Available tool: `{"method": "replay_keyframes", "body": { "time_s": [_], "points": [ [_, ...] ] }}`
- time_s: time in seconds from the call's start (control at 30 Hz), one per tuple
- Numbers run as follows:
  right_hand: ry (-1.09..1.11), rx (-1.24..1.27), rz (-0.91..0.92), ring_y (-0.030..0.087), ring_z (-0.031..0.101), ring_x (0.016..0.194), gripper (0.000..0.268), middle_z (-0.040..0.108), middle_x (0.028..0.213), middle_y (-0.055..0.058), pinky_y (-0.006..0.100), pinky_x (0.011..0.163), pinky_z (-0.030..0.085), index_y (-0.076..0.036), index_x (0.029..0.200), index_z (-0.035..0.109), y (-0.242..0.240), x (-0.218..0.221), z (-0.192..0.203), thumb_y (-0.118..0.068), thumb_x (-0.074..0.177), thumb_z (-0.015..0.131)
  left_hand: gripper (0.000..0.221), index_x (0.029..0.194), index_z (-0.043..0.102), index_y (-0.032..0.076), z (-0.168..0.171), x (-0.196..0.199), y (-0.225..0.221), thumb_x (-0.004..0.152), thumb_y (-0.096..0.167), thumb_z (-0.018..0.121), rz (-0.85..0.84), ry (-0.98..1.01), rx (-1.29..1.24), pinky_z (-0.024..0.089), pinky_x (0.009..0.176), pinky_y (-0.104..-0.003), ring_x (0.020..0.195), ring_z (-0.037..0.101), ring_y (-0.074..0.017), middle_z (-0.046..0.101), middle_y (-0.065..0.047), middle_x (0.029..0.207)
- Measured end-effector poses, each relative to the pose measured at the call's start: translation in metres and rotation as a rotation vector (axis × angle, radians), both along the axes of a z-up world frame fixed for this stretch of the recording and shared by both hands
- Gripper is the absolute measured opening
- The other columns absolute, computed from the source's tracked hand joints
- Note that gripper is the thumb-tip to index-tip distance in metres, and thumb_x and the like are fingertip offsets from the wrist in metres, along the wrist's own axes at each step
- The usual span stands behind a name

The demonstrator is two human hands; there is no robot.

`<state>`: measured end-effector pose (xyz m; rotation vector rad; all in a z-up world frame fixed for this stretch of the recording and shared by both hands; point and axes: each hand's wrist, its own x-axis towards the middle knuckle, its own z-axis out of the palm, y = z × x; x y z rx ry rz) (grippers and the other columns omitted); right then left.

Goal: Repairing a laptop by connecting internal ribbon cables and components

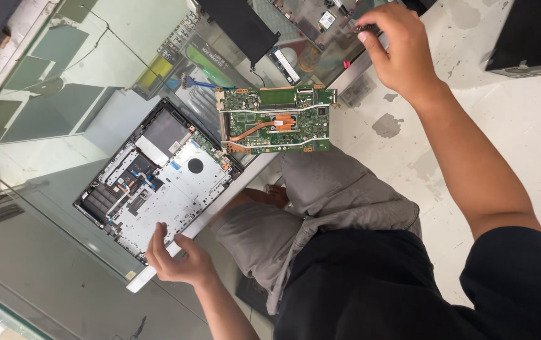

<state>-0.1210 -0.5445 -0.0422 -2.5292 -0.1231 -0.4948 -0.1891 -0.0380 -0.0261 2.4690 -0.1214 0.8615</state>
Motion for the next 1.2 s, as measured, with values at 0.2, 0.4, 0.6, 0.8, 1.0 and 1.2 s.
{"method": "replay_keyframes", "body": {
  "time_s": [0.2,0.4,0.6,0.8,1.0,1.2],
  "points": [
    [-0.135,0.532,-0.062,0.035,0.068,0.107,0.008,0.064,0.114,0.025,0.042,0.098,0.055,0.011,0.121,0.054,0.026,-0.011,0.029,0.007,0.114,0.056,0.023,0.123,0.067,-0.003,-0.070,-0.044,0.006,0.109,0.014,0.059,0.047,-0.131,0.041,0.056,0.074,-0.035,0.089,0.065,-0.0266,0.067,-0.017,0.106],
    [-0.050,1.019,-0.290,0.018,0.049,0.073,0.009,0.051,0.097,0.013,0.029,0.061,0.035,-0.002,0.111,0.047,0.064,-0.042,0.026,-0.001,0.102,0.046,0.027,0.125,0.067,0.000,-0.072,-0.055,-0.006,0.111,0.021,0.058,0.010,-0.067,0.036,0.055,0.088,-0.045,0.098,0.064,-0.0312,0.066,-0.016,0.113],
    [0.237,0.867,-0.077,0.015,0.042,0.070,0.017,0.052,0.096,0.018,0.027,0.065,0.036,0.001,0.128,0.041,0.153,-0.052,0.051,-0.010,0.120,0.051,0.022,0.117,0.073,0.007,-0.027,0.012,-0.005,0.099,0.004,0.062,-0.121,-0.026,-0.038,0.053,0.089,-0.045,0.100,0.068,-0.0325,0.069,-0.013,0.112],
    [0.268,0.252,0.144,0.026,0.059,0.083,0.015,0.067,0.105,0.020,0.037,0.073,0.046,0.011,0.126,0.073,0.218,-0.020,0.056,-0.001,0.117,0.068,0.036,0.141,0.061,0.018,-0.002,0.087,-0.014,0.108,0.029,0.070,-0.268,0.350,0.133,0.046,0.106,-0.044,0.134,0.060,-0.0288,0.060,-0.003,0.147],
    [0.224,0.099,0.257,0.035,0.063,0.089,0.012,0.072,0.108,0.025,0.045,0.084,0.052,0.015,0.124,0.073,0.251,0.017,0.042,0.006,0.115,0.072,0.027,0.131,0.070,0.018,-0.017,0.119,-0.025,0.105,0.023,0.072,-0.365,0.332,0.171,0.046,0.105,-0.046,0.127,0.067,-0.0267,0.065,-0.004,0.142],
    [0.277,0.021,0.207,0.036,0.068,0.095,0.013,0.075,0.115,0.026,0.044,0.090,0.054,0.014,0.128,0.074,0.261,0.032,0.029,0.012,0.115,0.073,0.031,0.127,0.074,0.015,-0.011,0.127,-0.023,0.099,0.012,0.064,-0.411,0.368,0.214,0.045,0.108,-0.048,0.122,0.069,-0.0262,0.067,-0.002,0.138]
  ]
}}
